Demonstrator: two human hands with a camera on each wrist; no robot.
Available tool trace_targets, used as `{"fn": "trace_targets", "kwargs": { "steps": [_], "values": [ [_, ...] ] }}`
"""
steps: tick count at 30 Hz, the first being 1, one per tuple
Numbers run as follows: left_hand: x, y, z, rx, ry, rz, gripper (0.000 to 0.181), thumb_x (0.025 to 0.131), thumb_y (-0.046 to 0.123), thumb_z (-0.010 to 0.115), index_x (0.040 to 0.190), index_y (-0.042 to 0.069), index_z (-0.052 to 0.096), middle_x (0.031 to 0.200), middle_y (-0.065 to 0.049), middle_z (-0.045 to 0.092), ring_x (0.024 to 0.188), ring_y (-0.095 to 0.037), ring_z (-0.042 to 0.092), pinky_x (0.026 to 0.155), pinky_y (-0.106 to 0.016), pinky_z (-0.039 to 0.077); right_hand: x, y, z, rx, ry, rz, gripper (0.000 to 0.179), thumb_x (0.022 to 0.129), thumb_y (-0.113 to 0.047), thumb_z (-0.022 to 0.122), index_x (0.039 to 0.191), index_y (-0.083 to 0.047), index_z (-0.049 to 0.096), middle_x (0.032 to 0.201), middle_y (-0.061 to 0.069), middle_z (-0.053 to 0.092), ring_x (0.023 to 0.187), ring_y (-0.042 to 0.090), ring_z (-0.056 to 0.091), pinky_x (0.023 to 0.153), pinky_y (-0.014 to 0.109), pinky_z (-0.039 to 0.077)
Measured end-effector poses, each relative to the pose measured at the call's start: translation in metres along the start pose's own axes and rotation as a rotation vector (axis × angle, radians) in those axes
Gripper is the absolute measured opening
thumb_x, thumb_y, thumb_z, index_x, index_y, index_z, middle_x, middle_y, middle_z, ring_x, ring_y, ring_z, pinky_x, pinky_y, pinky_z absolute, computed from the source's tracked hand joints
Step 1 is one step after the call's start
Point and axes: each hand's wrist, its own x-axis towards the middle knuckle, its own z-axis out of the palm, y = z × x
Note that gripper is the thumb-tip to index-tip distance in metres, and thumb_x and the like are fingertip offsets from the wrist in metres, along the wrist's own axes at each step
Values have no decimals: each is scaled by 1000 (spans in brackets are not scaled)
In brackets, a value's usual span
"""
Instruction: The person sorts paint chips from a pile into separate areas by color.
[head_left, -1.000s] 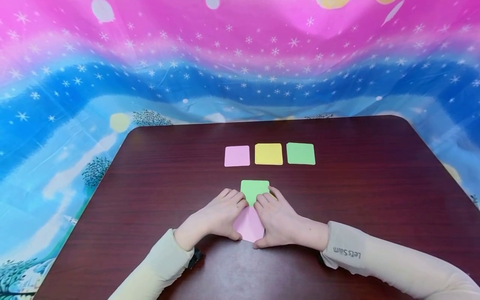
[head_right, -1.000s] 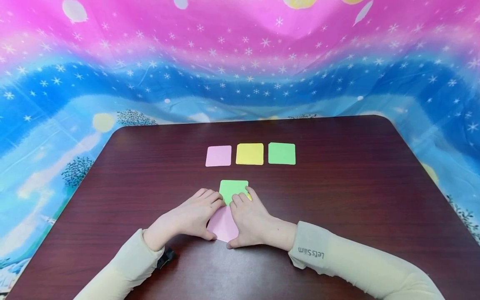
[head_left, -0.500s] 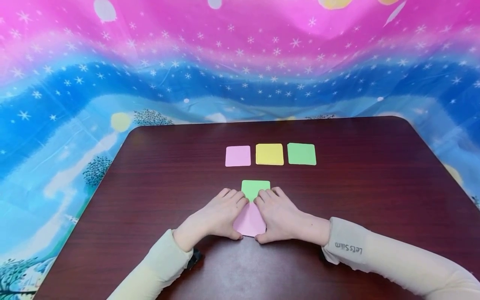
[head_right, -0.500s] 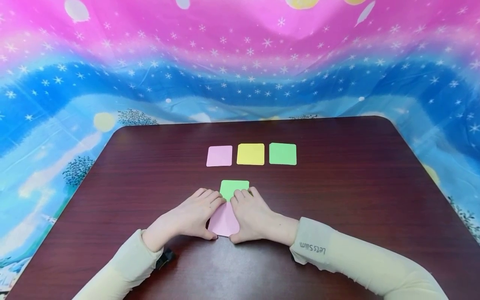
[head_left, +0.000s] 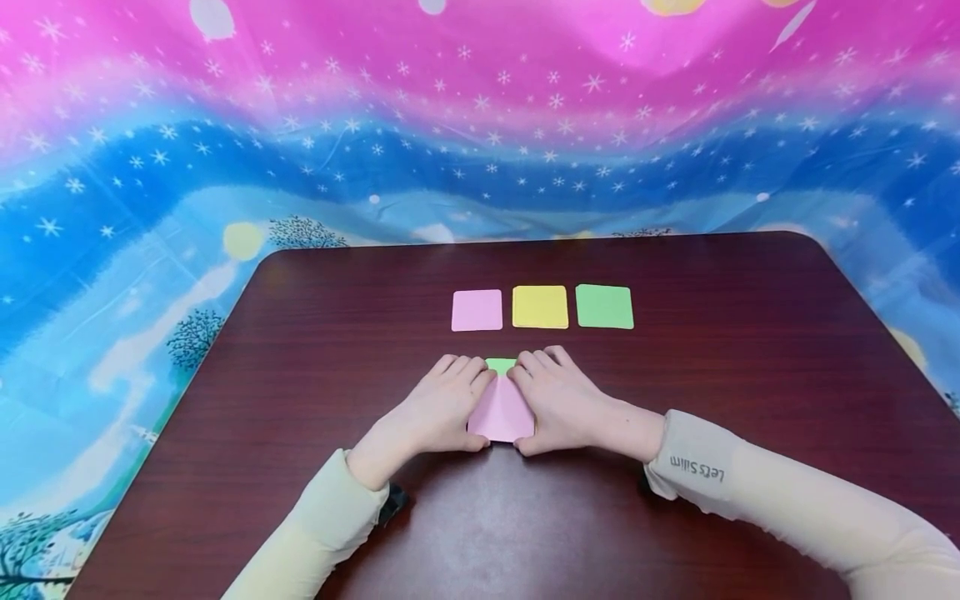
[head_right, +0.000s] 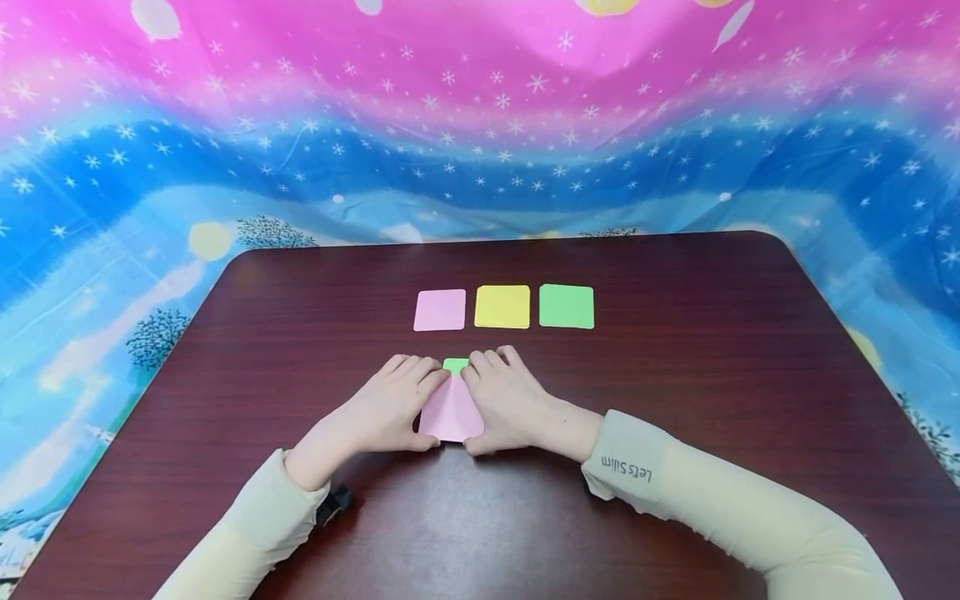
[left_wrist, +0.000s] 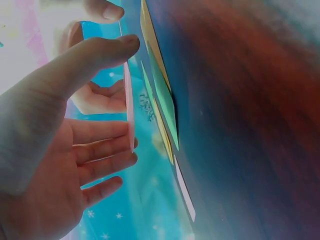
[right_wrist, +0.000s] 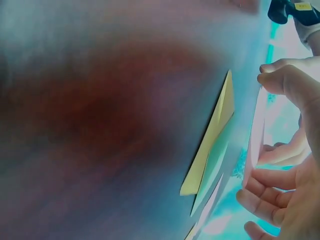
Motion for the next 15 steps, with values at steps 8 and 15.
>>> {"fn": "trace_targets", "kwargs": {
  "steps": [8,15],
  "values": [
    [10,-18,3,-92,117,6,76,61,49,73,119,3,52,111,-6,50,103,-21,46,92,-36,34,12,14,-3,-3,31,2,67,55,-52,68,105,-8,56,99,4,51,95,21,47,88,42,31],
    [23,-35,9,-189,94,-33,76,63,47,73,122,4,51,113,-6,50,105,-21,46,93,-37,34,26,28,3,22,-11,44,70,57,-51,67,111,-8,55,104,5,50,98,22,48,91,44,29]
  ]
}}
